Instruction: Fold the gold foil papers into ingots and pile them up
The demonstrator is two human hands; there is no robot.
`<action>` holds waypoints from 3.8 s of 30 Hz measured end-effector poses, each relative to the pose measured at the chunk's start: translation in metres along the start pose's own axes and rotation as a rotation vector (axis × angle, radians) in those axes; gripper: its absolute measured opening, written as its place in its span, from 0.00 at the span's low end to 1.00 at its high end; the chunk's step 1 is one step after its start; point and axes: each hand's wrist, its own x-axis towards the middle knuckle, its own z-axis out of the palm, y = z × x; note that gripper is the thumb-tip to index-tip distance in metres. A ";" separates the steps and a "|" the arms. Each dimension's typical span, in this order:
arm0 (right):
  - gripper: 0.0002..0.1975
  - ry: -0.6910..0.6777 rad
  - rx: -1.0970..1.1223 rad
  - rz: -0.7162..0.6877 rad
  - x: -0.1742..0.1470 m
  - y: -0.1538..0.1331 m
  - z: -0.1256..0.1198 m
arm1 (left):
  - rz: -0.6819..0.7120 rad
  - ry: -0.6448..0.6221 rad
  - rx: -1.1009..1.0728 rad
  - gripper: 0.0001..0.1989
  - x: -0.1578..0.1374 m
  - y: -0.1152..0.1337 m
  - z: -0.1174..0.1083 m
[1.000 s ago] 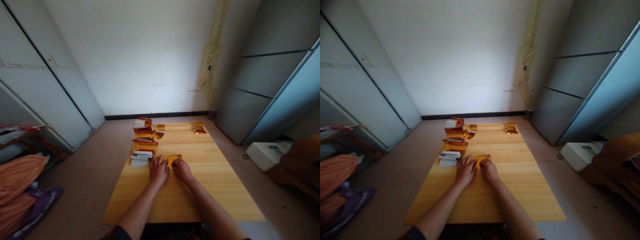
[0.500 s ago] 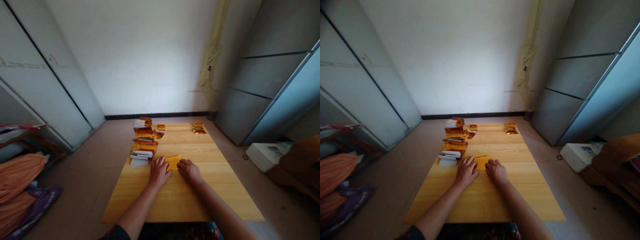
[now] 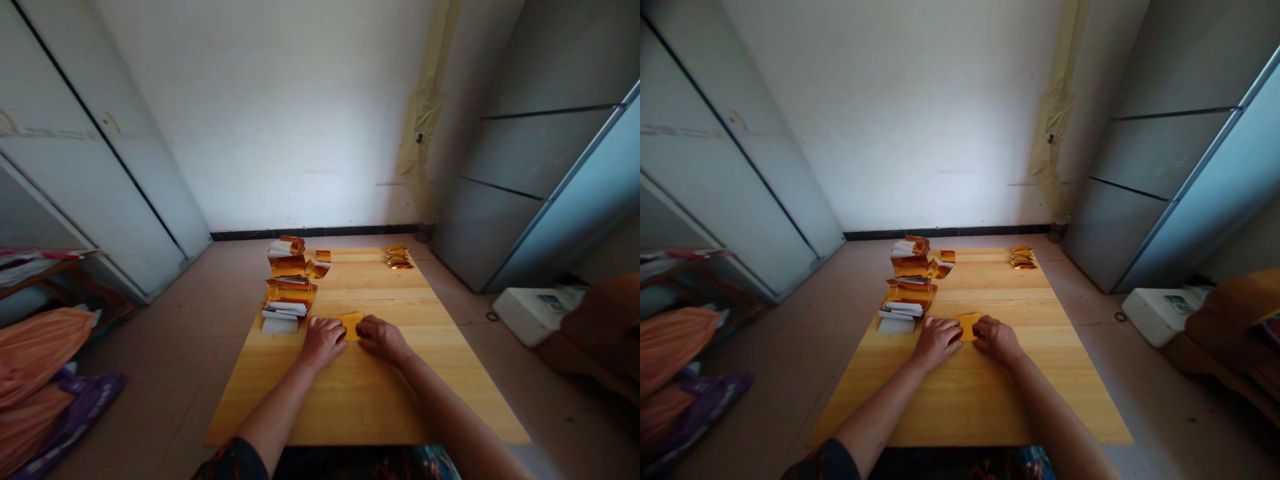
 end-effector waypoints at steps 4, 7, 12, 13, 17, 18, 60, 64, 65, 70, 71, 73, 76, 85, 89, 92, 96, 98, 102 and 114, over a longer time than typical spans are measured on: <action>0.10 -0.019 0.035 -0.037 0.001 0.005 -0.002 | 0.009 -0.004 -0.014 0.19 -0.001 0.000 0.000; 0.11 -0.018 0.032 -0.035 0.003 0.008 0.001 | -0.009 0.006 -0.011 0.18 0.001 0.000 0.002; 0.12 0.001 0.019 -0.040 0.004 0.011 0.005 | -0.013 -0.015 0.016 0.12 0.004 0.001 0.003; 0.12 0.004 0.017 -0.041 0.004 0.012 0.006 | -0.013 -0.014 0.017 0.12 0.004 0.001 0.003; 0.12 0.023 0.021 -0.039 0.006 0.015 0.011 | -0.013 0.014 0.013 0.12 0.004 0.001 0.003; 0.12 0.029 0.028 -0.039 0.007 0.016 0.012 | -0.013 0.019 0.013 0.13 0.004 0.001 0.003; 0.18 0.100 -0.037 0.546 0.035 -0.006 0.016 | -0.451 0.209 -0.101 0.20 0.023 0.000 0.021; 0.17 0.098 -0.118 0.541 0.034 -0.010 0.020 | -0.483 0.160 -0.050 0.22 0.023 0.005 0.015; 0.16 0.101 -0.132 0.531 0.034 -0.010 0.021 | -0.490 0.154 -0.042 0.21 0.024 0.006 0.013; 0.14 0.099 -0.194 0.521 0.034 -0.011 0.024 | -0.518 0.134 -0.028 0.16 0.026 0.008 0.011; 0.13 0.099 -0.201 0.518 0.034 -0.011 0.025 | -0.517 0.136 -0.029 0.16 0.027 0.008 0.011; 0.12 0.105 -0.212 0.507 0.033 -0.011 0.026 | -0.517 0.145 -0.027 0.16 0.027 0.008 0.012; 0.12 0.117 -0.225 0.498 0.031 -0.012 0.027 | -0.534 0.149 -0.006 0.16 0.026 0.007 0.013; 0.11 0.077 -0.238 0.501 0.032 -0.014 0.024 | -0.518 0.153 0.077 0.17 0.027 0.007 0.021; 0.13 0.065 -0.233 0.505 0.033 -0.018 0.020 | -0.441 0.127 0.136 0.12 0.024 0.007 0.019; 0.14 0.065 -0.242 0.513 0.033 -0.020 0.018 | -0.426 0.102 0.143 0.09 0.022 0.008 0.016; 0.12 0.082 -0.235 0.513 0.031 -0.019 0.018 | -0.397 0.114 0.170 0.09 0.021 0.010 0.015; 0.11 0.108 -0.217 0.506 0.029 -0.017 0.019 | -0.345 0.109 0.189 0.09 0.021 0.010 0.015; 0.09 0.154 -0.217 0.456 0.025 -0.012 0.024 | -0.222 0.063 0.227 0.09 0.023 0.010 0.014; 0.05 0.072 -0.297 0.392 0.026 -0.014 0.025 | -0.095 0.087 0.169 0.14 -0.006 0.019 0.010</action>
